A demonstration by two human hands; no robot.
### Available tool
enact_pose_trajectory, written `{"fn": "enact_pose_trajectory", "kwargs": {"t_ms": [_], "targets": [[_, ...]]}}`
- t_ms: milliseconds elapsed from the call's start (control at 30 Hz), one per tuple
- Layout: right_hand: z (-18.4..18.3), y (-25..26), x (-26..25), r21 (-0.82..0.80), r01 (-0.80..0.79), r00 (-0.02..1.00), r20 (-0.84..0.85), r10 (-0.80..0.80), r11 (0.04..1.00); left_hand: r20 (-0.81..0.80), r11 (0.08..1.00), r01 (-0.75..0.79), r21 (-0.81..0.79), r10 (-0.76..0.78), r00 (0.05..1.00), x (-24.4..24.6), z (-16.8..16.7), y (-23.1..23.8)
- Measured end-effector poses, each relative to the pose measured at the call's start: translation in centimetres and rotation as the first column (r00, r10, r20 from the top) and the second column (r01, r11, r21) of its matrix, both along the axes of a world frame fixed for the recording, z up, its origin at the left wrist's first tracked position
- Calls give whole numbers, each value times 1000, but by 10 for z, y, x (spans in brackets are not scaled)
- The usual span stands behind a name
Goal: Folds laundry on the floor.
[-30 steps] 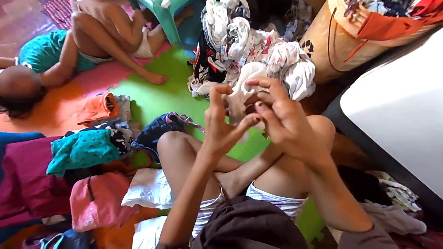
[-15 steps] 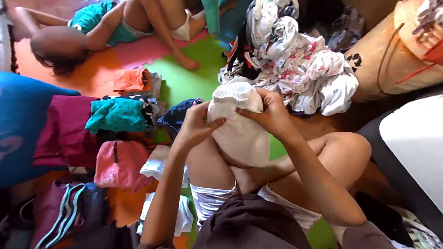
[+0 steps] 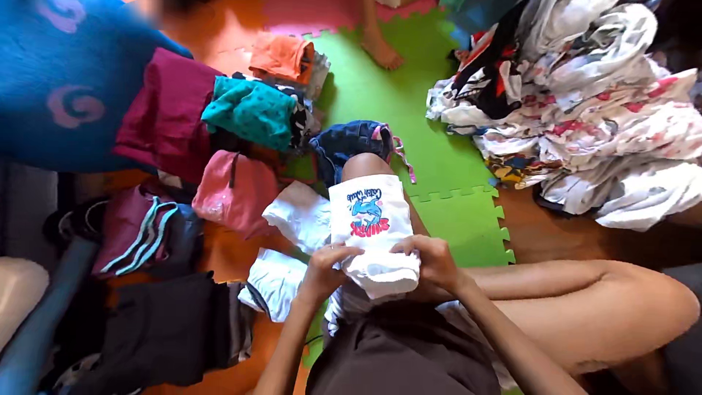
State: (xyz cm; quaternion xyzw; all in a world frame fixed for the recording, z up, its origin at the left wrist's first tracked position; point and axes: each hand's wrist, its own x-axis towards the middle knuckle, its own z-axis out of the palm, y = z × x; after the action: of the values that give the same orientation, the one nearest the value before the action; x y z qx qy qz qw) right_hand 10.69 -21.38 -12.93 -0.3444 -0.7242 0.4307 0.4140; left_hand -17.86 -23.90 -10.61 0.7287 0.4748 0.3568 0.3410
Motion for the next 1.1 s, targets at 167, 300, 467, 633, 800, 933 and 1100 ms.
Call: {"fn": "enact_pose_trajectory", "kwargs": {"t_ms": [167,300,467,633,800,933,1100], "targets": [[50,51,-21,-1,356,888,311,-338,935,-80,866,-308,-393,302,950,11,30,36],[46,55,-52,332,42,740,624,-253,942,-42,883,-254,-394,259,965,9,34,46],[55,49,-86,68,-65,695,719,-4,996,-13,845,-511,158,519,855,39,56,29],[128,60,-94,-735,-161,974,-13,224,659,-160,846,-466,259,513,843,45,43,10],[120,51,-125,-893,-392,917,-361,167,222,115,681,-638,-358,711,694,-16,61,-24],[87,32,-177,-856,-510,835,-468,290,86,290,467,-448,-762,865,409,-93,78,-78],[44,37,-188,-822,-406,876,-227,425,400,-41,175,-711,-681,961,275,-145,4,-128]]}}
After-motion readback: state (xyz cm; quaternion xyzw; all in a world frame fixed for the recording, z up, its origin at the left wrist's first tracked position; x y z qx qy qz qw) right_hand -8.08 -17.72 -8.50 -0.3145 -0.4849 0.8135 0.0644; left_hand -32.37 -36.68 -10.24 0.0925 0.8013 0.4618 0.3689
